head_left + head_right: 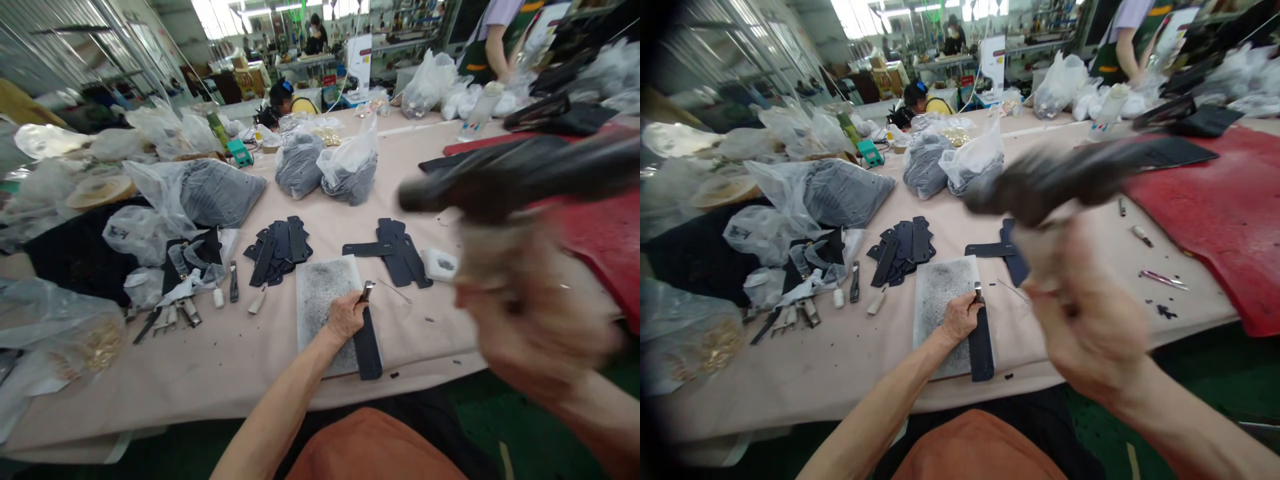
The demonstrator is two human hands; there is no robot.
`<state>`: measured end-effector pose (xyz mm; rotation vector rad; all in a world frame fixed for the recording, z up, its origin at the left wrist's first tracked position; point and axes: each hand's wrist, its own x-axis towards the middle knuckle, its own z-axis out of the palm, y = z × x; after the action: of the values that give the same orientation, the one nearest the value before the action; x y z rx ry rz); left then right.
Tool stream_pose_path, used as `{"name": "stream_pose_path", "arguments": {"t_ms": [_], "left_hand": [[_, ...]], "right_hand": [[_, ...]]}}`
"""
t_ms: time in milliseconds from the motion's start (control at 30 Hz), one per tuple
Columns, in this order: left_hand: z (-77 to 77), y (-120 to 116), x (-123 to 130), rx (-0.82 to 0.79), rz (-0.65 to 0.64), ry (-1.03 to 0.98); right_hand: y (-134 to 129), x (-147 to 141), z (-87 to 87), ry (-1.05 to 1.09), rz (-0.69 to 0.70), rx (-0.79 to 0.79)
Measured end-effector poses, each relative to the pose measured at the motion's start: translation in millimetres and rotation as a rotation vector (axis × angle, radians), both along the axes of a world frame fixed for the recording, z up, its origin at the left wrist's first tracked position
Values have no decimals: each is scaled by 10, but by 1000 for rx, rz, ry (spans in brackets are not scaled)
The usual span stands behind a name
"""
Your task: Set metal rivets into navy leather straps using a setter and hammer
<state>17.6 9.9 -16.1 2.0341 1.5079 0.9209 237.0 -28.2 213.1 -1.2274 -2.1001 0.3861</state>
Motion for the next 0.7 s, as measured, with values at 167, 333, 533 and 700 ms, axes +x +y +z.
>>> {"name": "stream_pose_path", "arguments": {"t_ms": [167, 333, 533, 700], "left_hand": [[19, -3, -3, -21, 24, 9], [26, 0, -20, -28, 35, -16], [27, -9, -33, -29, -1, -100], [12, -15, -36, -58, 11, -90]], "right_hand": [[131, -3, -308, -240, 82, -148], [159, 294, -685, 144, -185, -634], [53, 749, -1662, 459, -463, -893], [86, 812, -1884, -184, -580, -425]]}}
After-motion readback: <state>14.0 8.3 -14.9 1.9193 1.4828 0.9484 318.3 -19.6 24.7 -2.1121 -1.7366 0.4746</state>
